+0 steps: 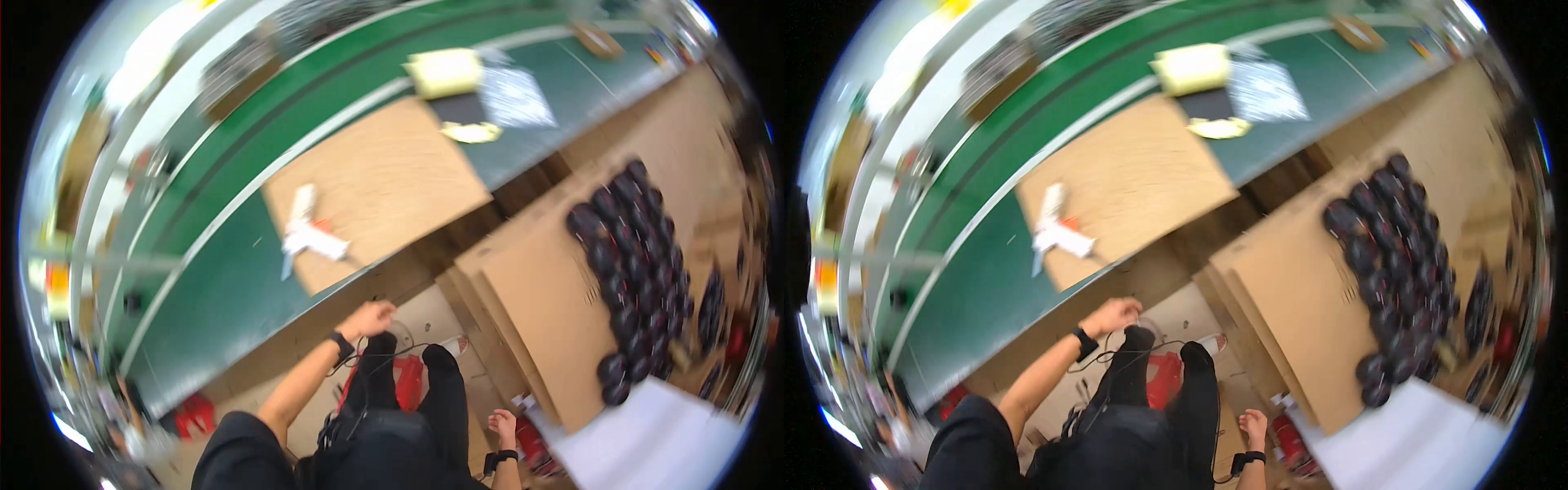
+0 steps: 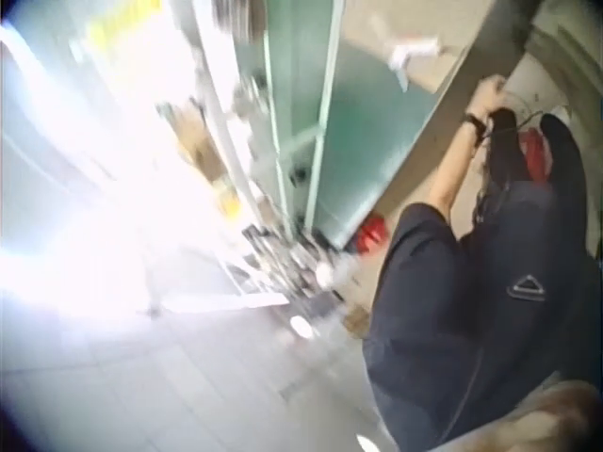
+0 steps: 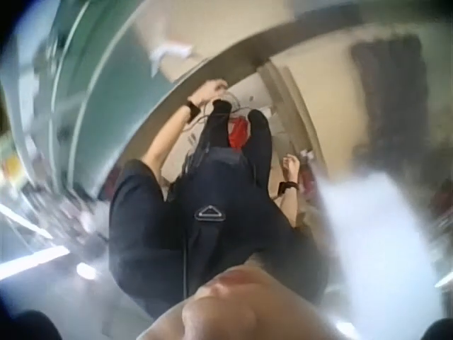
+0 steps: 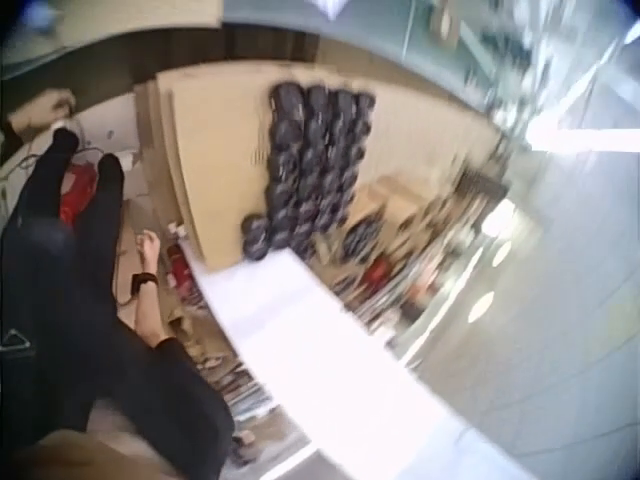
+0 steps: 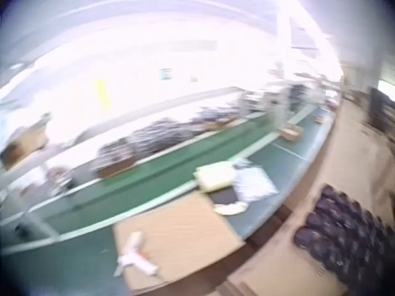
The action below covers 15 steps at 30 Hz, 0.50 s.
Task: Applying adhesive with a glue gun to circular black plastic components and placing them onto a cardboard storage tray.
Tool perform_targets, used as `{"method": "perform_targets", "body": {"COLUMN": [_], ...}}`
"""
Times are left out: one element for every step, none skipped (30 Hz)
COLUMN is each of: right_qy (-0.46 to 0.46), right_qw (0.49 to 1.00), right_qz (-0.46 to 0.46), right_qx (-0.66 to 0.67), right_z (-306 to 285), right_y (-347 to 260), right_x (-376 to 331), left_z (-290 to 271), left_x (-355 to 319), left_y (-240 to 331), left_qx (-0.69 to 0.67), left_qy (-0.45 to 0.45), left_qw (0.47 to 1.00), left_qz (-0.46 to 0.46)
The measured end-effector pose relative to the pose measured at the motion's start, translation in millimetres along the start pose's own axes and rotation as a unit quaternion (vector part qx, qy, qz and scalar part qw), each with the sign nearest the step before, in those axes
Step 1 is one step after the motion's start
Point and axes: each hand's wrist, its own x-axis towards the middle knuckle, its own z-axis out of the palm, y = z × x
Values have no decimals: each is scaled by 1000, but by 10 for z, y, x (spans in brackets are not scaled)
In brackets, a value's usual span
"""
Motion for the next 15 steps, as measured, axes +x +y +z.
{"method": "perform_targets", "body": {"right_qy": [20, 9, -12, -28, -42, -74, -88, -111, -133, -145, -165, -182, -201, -217, -216], "right_qw": [999, 997, 994, 986, 976, 972, 964, 958, 951, 940, 926, 915, 901, 891, 884], "right_qz": [-18, -55, -70, -79, -93, -123, -140, -168, -194, -210, -239, -242, -245, -249, -255], "right_qx": [-24, -56, -89, -144, -193, -188, -209, -207, -202, -226, -242, -268, -297, -311, -328], "right_z": [-8, -19, 174, 433, 782, 1067, 1303, 1543, 1776, 1957, 2164, 2393, 2622, 2802, 2986], "right_y": [-275, -434, -712, -1072, -1416, -1648, -1871, -2097, -2329, -2540, -2727, -2903, -3097, -3232, -3379], "right_x": [-47, 76, 31, -11, 17, -23, -61, -114, -163, -195, -223, -276, -259, -274, -275], "left_z": [-338, -594, -826, -957, -1052, -1078, -1085, -1100, -1109, -1140, -1178, -1208, -1221, -1234, -1241], "left_x": [-215, -487, -908, -1345, -1710, -2040, -2321, -2586, -2758, -2893, -3016, -3167, -3304, -3402, -3420], "left_y": [101, -30, -249, -506, -783, -993, -1184, -1352, -1452, -1443, -1426, -1451, -1491, -1525, -1596], "left_qx": [-77, -147, -169, -185, -197, -203, -169, -133, -86, -38, 10, 4, -22, -51, -61], "left_qy": [53, 140, 222, 295, 368, 397, 398, 397, 407, 413, 414, 429, 385, 337, 354], "left_qw": [995, 976, 955, 929, 897, 882, 883, 881, 860, 833, 799, 787, 772, 754, 738], "left_qz": [-44, -75, -102, -127, -145, -152, -184, -219, -296, -366, -435, -443, -505, -561, -571]}}
